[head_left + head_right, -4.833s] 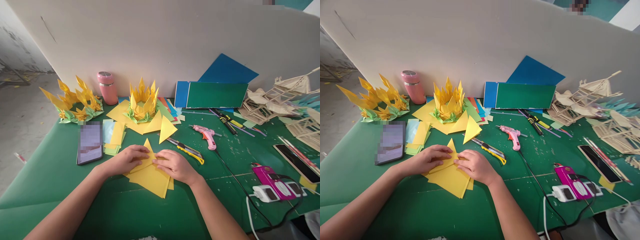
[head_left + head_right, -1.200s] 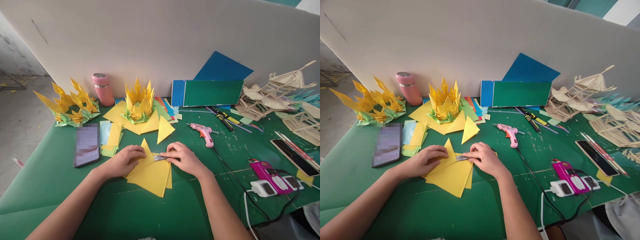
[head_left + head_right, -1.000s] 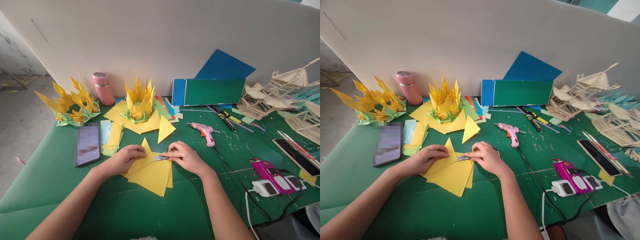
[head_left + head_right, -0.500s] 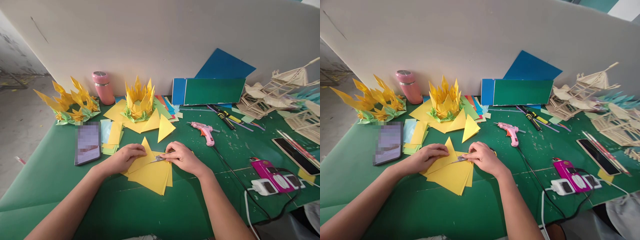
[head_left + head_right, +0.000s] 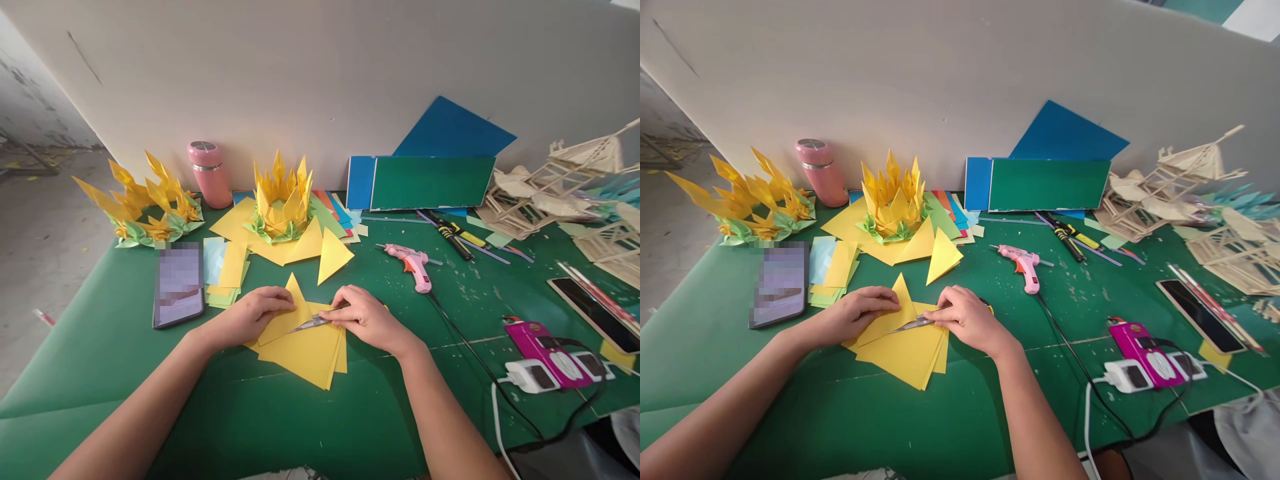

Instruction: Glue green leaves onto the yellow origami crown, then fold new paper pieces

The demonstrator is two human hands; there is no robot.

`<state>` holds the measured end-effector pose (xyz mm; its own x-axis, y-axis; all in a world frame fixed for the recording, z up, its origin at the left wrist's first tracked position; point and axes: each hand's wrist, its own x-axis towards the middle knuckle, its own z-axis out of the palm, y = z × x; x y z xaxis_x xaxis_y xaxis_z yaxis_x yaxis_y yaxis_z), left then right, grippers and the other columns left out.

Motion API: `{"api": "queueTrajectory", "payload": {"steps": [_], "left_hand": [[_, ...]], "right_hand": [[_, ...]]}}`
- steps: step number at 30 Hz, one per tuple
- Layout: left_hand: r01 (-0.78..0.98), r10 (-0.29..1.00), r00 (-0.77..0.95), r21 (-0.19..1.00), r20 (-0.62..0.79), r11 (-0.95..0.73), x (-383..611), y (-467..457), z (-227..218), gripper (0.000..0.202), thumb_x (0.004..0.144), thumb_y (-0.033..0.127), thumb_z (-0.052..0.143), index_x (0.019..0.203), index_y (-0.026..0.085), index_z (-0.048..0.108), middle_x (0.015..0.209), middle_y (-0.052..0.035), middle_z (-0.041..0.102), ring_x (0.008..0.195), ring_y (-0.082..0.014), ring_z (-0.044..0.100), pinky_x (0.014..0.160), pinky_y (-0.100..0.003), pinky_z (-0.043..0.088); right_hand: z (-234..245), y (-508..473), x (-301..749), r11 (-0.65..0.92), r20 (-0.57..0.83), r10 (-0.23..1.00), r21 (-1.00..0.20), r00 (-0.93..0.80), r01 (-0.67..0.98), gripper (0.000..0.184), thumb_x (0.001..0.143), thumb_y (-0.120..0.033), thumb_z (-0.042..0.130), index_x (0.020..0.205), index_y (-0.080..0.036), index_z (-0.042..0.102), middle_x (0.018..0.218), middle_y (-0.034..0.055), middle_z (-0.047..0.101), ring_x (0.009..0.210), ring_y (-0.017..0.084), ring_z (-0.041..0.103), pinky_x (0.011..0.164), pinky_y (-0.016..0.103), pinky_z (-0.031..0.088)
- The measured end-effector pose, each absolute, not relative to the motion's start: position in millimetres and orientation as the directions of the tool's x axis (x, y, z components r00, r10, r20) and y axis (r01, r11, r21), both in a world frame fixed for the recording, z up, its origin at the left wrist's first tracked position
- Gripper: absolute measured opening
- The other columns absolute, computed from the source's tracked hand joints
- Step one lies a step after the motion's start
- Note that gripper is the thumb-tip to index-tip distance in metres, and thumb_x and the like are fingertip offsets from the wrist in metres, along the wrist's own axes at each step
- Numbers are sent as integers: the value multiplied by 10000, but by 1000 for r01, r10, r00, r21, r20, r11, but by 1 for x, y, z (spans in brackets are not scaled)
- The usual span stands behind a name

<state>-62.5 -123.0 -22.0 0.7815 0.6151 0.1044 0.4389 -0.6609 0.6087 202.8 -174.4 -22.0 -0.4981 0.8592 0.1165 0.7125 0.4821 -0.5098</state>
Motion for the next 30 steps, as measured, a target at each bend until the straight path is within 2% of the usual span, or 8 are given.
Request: {"api": "queueTrajectory", "payload": {"steps": [7, 21, 25, 30], "left_hand": [[440, 621, 777, 615, 105, -655, -62, -124, -21, 368, 915, 129, 350, 1062, 205, 678, 1155, -78, 646, 1059, -188, 617, 952, -330, 497], [426, 617, 776, 612, 132, -666, -62, -124, -22, 361, 919, 136, 358, 1053, 198, 687, 1146, -88, 656, 1043, -195, 626, 938, -327, 504], [414, 614, 778, 625, 135, -662, -62, -124, -22, 359, 914, 129, 363, 1053, 204, 686, 1138, -85, 658, 1033, -191, 631, 934, -326, 503], [409, 614, 776, 627, 143, -663, -61, -124, -21, 362, 910, 127, 359, 1040, 199, 689, 1127, -87, 659, 1025, -191, 632, 926, -327, 507]], "right_hand": [[-15, -177, 193, 475, 91, 855, -531, -510, 702, 215, 901, -239, 575, 1056, -281, 718, 847, 43, 576, 840, 194, 521, 666, 303, 459], [-17, -179, 188, 529, 125, 827, -506, -548, 682, 240, 921, -244, 547, 1097, -303, 699, 827, 42, 559, 813, 187, 509, 636, 286, 431], [-18, -179, 185, 547, 135, 816, -495, -562, 675, 236, 923, -253, 541, 1090, -277, 707, 824, 48, 564, 811, 191, 503, 634, 292, 428], [-19, -179, 183, 552, 141, 813, -495, -565, 671, 251, 905, -214, 568, 1111, -280, 697, 838, 46, 567, 823, 193, 498, 642, 290, 433]]}}
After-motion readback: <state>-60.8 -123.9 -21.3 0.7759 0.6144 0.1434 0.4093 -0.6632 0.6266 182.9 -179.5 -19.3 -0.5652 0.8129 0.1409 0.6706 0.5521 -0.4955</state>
